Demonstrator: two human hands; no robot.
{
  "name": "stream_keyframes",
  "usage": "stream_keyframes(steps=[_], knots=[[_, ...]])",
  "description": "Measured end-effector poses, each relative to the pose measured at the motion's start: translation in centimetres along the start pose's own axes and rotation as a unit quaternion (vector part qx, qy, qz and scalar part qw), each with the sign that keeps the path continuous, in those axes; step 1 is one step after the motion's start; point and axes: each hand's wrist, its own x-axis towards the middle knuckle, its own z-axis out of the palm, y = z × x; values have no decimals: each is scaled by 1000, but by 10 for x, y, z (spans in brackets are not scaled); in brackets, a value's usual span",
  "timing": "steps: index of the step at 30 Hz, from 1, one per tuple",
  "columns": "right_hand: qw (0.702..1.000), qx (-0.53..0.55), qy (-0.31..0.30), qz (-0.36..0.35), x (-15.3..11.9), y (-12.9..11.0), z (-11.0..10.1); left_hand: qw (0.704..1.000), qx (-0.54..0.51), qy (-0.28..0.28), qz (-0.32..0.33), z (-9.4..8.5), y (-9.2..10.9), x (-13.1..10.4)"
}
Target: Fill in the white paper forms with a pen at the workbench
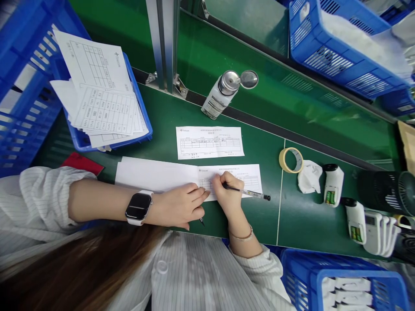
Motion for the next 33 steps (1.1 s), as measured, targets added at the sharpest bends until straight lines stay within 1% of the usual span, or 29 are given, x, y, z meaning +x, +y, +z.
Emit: stream_keyframes(steps=[5,12,16,21,23,25,27,28,31,33], knots=[[1000,8,1,3,-1,0,-1,1000,1,1,0,0,0,-1],[994,77,37,62,1,-4,-4,1000,8,-2,5,2,0,1],[993,89,33,63,3,-3,-4,1000,9,2,7,3,-1,0],[988,138,41,54,2,3,-6,1000,6,12,4,4,-1,0],[990,124,48,46,3,4,-7,1000,5,18,2,3,-1,0],[994,98,51,20,3,3,-9,1000,4,21,-1,3,0,0],[996,80,37,5,4,2,-10,1000,3,22,-3,2,0,0],[997,78,27,13,3,1,-10,1000,2,22,-4,2,0,0],[994,80,14,68,2,0,-10,1000,2,22,-3,2,0,0],[994,72,6,77,1,0,-9,1000,4,19,-2,3,0,-1]])
